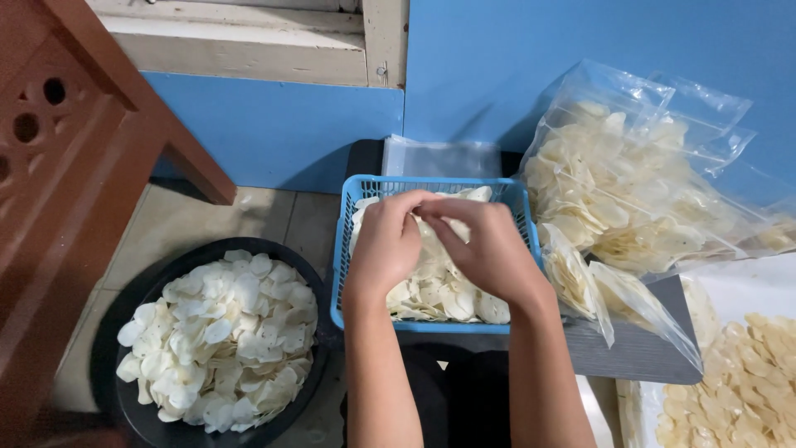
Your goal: The person scoops white dried slices from a black basin into a blue basket, then places them into clear plastic bags and seals them. The person repeats this process, transferring slices and sealing each bag before setting it aside.
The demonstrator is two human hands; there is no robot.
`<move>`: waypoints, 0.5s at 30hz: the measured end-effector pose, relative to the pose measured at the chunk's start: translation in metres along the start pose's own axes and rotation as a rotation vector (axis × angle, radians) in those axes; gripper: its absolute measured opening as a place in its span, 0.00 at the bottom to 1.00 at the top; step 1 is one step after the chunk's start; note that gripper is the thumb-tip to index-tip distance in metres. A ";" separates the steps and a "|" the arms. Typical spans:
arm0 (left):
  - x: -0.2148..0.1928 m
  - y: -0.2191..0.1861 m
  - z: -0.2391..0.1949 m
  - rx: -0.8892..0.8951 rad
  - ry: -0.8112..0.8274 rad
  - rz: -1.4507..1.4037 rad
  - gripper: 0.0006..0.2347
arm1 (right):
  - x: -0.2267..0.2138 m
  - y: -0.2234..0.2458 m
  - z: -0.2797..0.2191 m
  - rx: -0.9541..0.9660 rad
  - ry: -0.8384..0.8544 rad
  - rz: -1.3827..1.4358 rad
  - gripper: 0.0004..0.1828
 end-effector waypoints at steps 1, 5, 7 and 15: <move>-0.001 0.001 0.000 0.002 0.001 -0.002 0.23 | -0.001 -0.008 0.000 0.001 -0.002 -0.003 0.10; -0.025 0.006 0.001 -0.012 -0.160 0.014 0.20 | -0.024 -0.045 0.001 -0.090 -0.226 0.552 0.32; -0.037 0.006 -0.001 -0.014 -0.208 0.004 0.19 | -0.018 -0.053 -0.001 -0.170 -0.160 0.663 0.58; -0.055 -0.009 -0.008 0.059 -0.287 -0.642 0.28 | 0.013 -0.078 -0.005 0.073 -0.172 0.500 0.40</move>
Point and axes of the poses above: each hand's wrist, its own z-axis towards the middle knuckle, its own x-axis out of the palm, y = z × x, the point moved 9 cm from there along z, towards the middle knuckle, and after that the axes turned 5 degrees about -y, right-handed, at the moved point
